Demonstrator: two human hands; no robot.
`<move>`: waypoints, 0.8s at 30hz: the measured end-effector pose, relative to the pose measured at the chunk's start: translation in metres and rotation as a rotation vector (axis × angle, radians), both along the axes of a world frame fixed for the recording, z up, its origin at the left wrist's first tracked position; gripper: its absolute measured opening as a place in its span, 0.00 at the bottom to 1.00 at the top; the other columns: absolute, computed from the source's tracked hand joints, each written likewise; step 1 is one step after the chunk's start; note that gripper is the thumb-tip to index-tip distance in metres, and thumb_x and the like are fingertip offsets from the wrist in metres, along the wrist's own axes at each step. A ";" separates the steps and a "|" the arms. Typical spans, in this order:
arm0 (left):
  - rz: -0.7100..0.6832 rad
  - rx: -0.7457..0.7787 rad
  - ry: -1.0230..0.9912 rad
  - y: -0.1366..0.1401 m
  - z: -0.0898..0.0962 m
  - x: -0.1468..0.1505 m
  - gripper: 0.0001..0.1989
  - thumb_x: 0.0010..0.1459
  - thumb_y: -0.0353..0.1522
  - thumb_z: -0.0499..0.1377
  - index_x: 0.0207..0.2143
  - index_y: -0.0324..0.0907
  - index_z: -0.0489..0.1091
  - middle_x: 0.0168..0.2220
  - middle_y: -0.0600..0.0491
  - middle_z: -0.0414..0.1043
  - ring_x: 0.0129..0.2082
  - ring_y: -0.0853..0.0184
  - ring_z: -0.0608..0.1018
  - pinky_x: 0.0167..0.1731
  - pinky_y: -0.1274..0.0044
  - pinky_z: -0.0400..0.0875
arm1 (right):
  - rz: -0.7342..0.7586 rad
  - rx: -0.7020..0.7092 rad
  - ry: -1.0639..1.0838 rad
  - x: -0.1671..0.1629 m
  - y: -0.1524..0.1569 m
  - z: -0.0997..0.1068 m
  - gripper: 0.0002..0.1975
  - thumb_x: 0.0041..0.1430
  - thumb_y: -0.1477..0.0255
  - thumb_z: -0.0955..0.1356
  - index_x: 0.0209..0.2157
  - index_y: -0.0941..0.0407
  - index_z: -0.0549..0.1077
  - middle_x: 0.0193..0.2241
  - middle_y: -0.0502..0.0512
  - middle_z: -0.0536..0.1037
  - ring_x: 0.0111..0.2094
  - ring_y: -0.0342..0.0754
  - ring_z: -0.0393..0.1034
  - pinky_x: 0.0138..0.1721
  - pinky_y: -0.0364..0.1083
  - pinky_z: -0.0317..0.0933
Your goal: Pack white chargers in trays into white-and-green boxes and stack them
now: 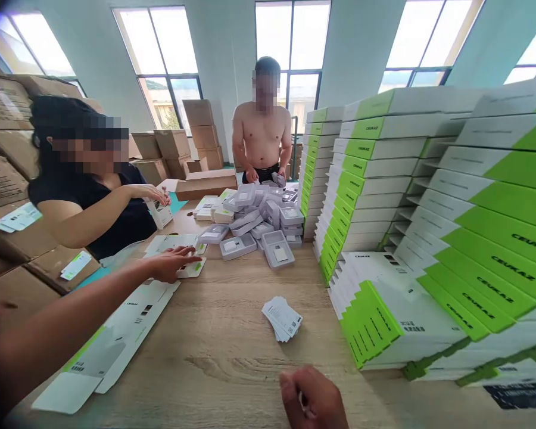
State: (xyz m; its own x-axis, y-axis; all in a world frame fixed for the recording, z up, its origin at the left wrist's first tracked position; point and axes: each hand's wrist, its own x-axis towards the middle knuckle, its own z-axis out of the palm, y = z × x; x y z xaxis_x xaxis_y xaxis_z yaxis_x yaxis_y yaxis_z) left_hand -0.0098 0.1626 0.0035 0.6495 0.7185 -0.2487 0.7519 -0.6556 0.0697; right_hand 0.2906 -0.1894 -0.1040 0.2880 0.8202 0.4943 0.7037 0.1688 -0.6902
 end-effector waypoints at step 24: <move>0.254 0.068 0.110 -0.146 -0.005 0.011 0.37 0.69 0.51 0.40 0.55 0.33 0.74 0.59 0.29 0.70 0.48 0.37 0.80 0.43 0.54 0.75 | -0.085 -0.525 0.161 0.071 0.092 0.023 0.08 0.59 0.71 0.70 0.40 0.53 0.81 0.36 0.53 0.85 0.37 0.50 0.78 0.39 0.45 0.65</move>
